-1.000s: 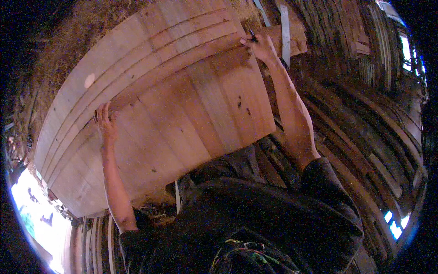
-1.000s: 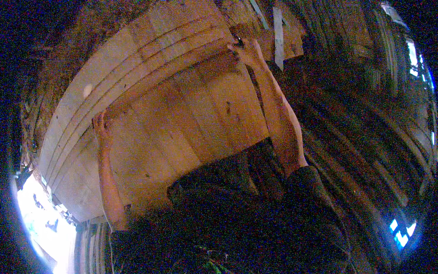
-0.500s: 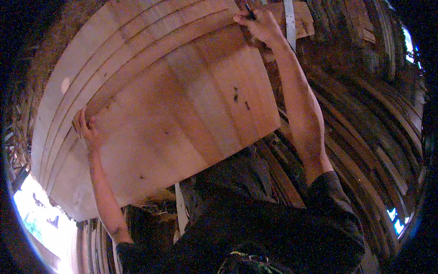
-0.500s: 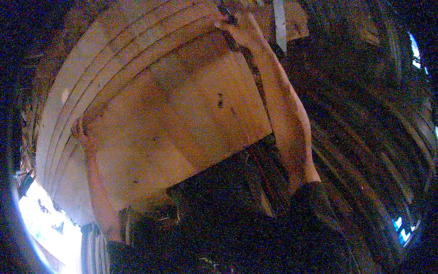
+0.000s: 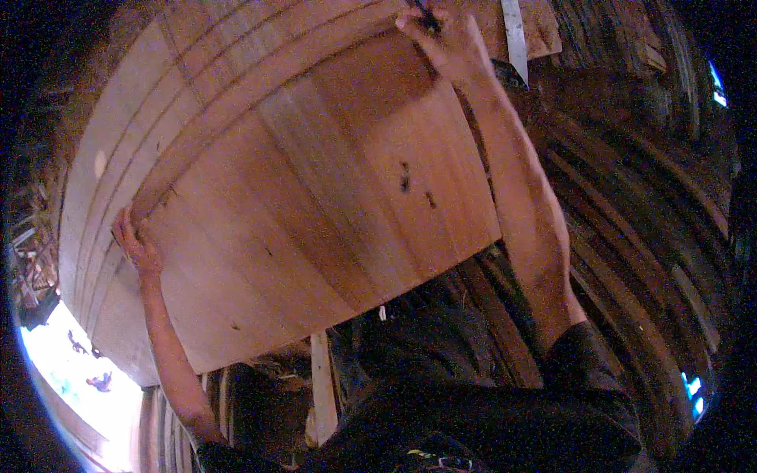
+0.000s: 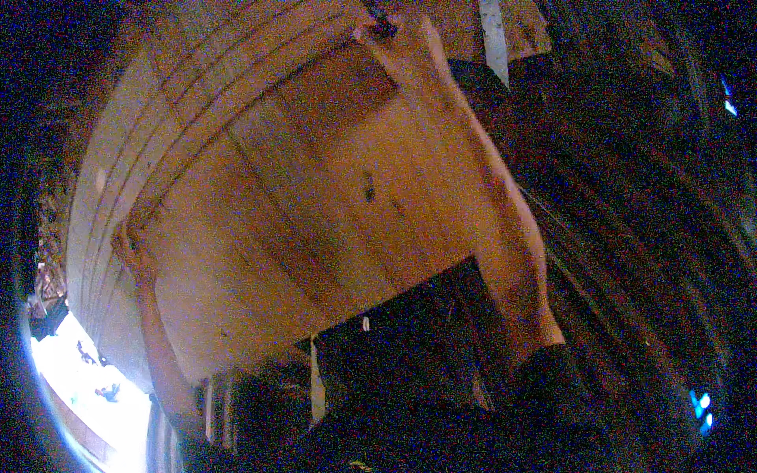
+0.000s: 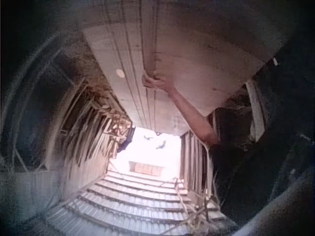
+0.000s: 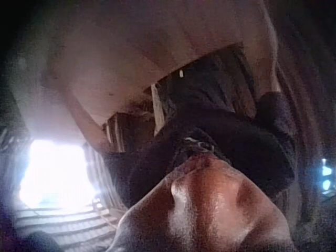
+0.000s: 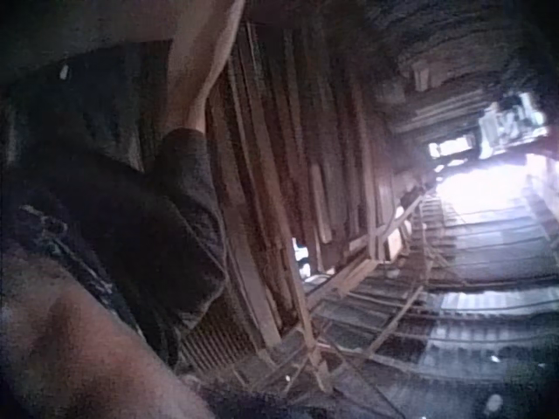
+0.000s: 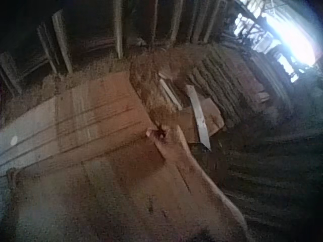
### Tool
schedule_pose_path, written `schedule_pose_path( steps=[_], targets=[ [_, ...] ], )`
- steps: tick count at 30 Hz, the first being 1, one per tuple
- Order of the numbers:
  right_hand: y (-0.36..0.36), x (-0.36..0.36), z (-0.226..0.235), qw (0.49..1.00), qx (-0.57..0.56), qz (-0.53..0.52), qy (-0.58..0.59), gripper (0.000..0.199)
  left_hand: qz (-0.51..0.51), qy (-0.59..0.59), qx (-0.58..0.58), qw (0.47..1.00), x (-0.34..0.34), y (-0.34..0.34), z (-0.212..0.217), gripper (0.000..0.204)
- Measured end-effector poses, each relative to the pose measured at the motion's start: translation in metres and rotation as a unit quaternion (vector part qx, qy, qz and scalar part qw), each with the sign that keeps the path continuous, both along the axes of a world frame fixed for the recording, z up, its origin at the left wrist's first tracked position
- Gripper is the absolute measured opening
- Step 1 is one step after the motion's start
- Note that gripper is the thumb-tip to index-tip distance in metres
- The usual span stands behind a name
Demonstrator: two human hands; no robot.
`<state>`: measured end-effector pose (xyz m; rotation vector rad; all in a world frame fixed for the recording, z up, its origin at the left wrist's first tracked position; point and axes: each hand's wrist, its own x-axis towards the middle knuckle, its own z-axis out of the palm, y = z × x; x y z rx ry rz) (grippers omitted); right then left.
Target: The person marks a curved line on a large wooden panel using a pencil and a flexible batten. They then use a hammer to tap a wooden batten into place as a guide and operate a handheld router to cut along the marked curve.
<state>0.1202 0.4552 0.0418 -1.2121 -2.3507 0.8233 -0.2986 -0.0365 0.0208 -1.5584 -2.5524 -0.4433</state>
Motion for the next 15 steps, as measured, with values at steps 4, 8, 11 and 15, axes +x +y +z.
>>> schedule_pose_path(
  steps=[4, 8, 11, 15],
  targets=[
    [-0.029, -0.004, 0.026, 0.997, -0.018, -0.061, 0.045, 0.04, 0.005, -0.009, -0.031, 0.999, 0.01, -0.029, 0.044, 0.047],
    [-0.05, -0.008, 0.082, 0.989, -0.004, -0.142, 0.047, 0.035, 0.013, -0.076, -0.081, 0.994, 0.024, 0.002, 0.107, 0.045],
    [-0.053, -0.002, 0.082, 0.984, 0.017, -0.153, 0.094, 0.031, 0.009, -0.055, -0.151, 0.987, 0.029, 0.004, 0.145, 0.044],
    [-0.064, 0.001, 0.096, 0.979, 0.001, -0.174, 0.11, 0.027, 0.026, -0.072, -0.187, 0.979, 0.022, -0.012, 0.162, 0.042]
  ],
)
